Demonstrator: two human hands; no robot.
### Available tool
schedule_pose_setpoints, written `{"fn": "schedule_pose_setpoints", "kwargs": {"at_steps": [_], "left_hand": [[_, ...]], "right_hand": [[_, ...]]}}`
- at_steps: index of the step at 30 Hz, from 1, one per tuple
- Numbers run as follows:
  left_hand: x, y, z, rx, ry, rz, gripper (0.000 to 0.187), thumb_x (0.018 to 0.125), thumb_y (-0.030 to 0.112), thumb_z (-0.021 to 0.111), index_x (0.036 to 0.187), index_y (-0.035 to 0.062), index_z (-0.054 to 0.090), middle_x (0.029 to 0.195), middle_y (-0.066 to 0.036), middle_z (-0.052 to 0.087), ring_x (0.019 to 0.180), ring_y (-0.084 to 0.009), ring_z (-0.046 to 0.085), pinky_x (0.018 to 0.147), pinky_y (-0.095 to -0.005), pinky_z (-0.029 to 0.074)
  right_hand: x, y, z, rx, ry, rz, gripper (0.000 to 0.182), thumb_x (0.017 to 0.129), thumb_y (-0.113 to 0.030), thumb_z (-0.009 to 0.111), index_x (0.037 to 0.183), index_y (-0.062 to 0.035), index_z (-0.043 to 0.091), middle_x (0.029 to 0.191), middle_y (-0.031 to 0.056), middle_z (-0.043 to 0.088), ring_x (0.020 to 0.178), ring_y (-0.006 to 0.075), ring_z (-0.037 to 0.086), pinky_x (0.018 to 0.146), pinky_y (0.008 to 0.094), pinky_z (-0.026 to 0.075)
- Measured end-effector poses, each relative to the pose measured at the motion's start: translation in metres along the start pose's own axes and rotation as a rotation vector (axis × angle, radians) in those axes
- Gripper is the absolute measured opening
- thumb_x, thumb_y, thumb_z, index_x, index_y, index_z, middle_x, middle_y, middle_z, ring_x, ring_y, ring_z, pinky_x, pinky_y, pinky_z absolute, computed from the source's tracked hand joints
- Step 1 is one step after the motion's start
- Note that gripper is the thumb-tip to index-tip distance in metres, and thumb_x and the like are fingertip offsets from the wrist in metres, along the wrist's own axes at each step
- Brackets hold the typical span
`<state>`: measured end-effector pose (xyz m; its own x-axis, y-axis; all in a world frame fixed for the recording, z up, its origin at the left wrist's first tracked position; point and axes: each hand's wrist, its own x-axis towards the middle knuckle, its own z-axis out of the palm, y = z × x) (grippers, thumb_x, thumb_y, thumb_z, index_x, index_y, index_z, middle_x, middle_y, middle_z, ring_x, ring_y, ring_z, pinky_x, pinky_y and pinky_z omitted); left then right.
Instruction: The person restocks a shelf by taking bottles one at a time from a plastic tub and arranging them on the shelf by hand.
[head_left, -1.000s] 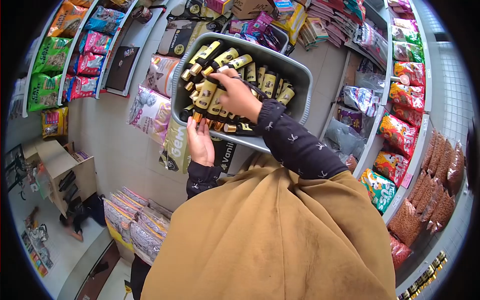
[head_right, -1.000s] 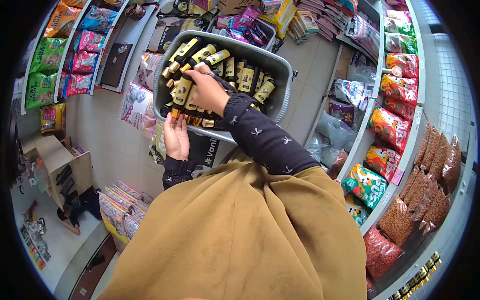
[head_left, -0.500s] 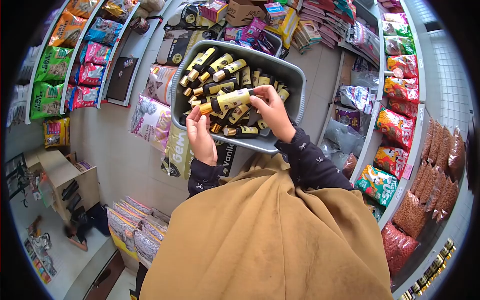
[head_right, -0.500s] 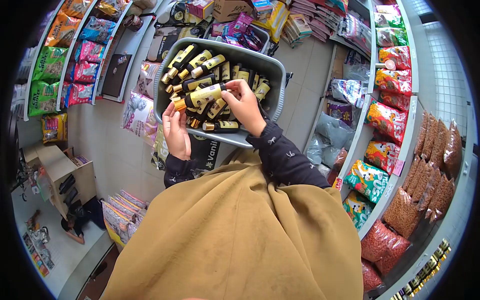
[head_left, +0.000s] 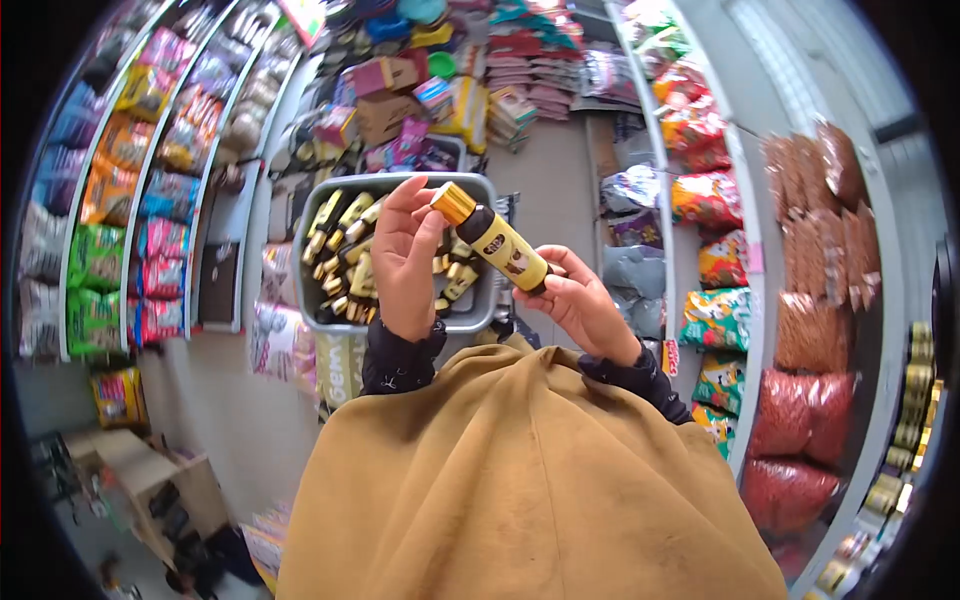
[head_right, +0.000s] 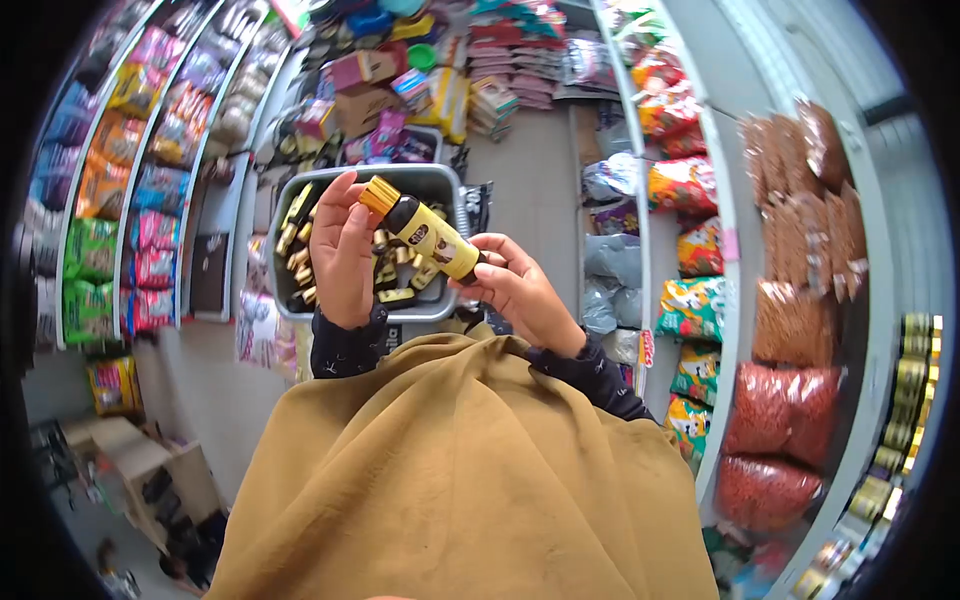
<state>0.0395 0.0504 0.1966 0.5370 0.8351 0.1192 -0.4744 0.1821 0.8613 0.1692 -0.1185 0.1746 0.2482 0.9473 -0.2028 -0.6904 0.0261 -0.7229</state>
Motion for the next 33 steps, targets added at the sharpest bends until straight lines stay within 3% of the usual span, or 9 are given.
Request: {"fn": "schedule_pose_setpoints", "kwargs": {"at_steps": [9,12,17,23,27,30,33], "left_hand": [[-0.042,-0.009,0.171,-0.280,-0.464,-0.047,0.040,0.090,0.003,0.056,0.130,0.0000,0.047,0.113,-0.005,0.057,0.103,-0.0125,0.054,0.094,-0.0248,0.040],[-0.072,-0.024,0.210,-0.310,-0.841,-0.170,0.043,0.092,0.010,0.056,0.131,-0.0008,0.044,0.117,-0.007,0.057,0.109,-0.0153,0.053,0.099,-0.0294,0.038],[-0.125,-0.051,0.251,-0.230,-1.207,-0.357,0.054,0.093,0.031,0.055,0.132,-0.0025,0.039,0.125,-0.014,0.054,0.110,-0.0209,0.056,0.099,-0.0358,0.041],[-0.168,-0.057,0.297,-0.366,-1.414,-0.438,0.061,0.088,0.037,0.061,0.130,-0.0032,0.042,0.125,-0.017,0.056,0.111,-0.0229,0.057,0.097,-0.0368,0.043],[-0.178,-0.056,0.322,-0.352,-1.520,-0.438,0.065,0.086,0.040,0.064,0.129,-0.0038,0.043,0.123,-0.017,0.057,0.110,-0.0228,0.058,0.095,-0.0358,0.045],[-0.181,-0.054,0.341,-0.365,-1.589,-0.443,0.066,0.085,0.041,0.064,0.129,-0.0042,0.044,0.121,-0.016,0.058,0.109,-0.0222,0.059,0.094,-0.0348,0.046],[-0.178,-0.051,0.366,-0.395,-1.658,-0.432,0.065,0.085,0.041,0.064,0.127,-0.0048,0.046,0.117,-0.015,0.060,0.106,-0.0214,0.060,0.093,-0.0338,0.046]], "right_hand": [[-0.146,-0.044,-0.014,0.185,0.144,-0.431,0.049,0.091,-0.021,0.056,0.133,-0.0062,0.036,0.121,0.0117,0.056,0.103,0.0231,0.062,0.092,0.0336,0.050],[-0.190,-0.051,-0.015,0.170,0.212,-0.574,0.051,0.091,-0.024,0.058,0.133,-0.0070,0.036,0.123,0.0110,0.055,0.103,0.0229,0.062,0.092,0.0335,0.050],[-0.251,-0.049,-0.017,0.109,0.309,-0.794,0.055,0.089,-0.027,0.061,0.134,-0.0074,0.035,0.126,0.0103,0.052,0.104,0.0227,0.061,0.093,0.0324,0.050],[-0.302,-0.048,-0.014,0.064,0.420,-0.947,0.056,0.088,-0.026,0.065,0.132,-0.0067,0.036,0.126,0.0108,0.051,0.111,0.0225,0.058,0.094,0.0322,0.049],[-0.319,-0.047,-0.008,0.069,0.466,-1.116,0.047,0.089,-0.013,0.062,0.128,-0.0032,0.039,0.123,0.0127,0.052,0.113,0.0243,0.056,0.094,0.0334,0.048],[-0.334,-0.053,-0.005,-0.268,0.777,-1.111,0.045,0.089,-0.013,0.063,0.127,-0.0021,0.041,0.124,0.0128,0.052,0.113,0.0222,0.055,0.094,0.0332,0.046],[-0.360,-0.070,0.020,-0.484,0.911,-1.044,0.046,0.089,-0.012,0.063,0.128,-0.0015,0.042,0.125,0.0129,0.052,0.111,0.0204,0.055,0.092,0.0326,0.046]]}}
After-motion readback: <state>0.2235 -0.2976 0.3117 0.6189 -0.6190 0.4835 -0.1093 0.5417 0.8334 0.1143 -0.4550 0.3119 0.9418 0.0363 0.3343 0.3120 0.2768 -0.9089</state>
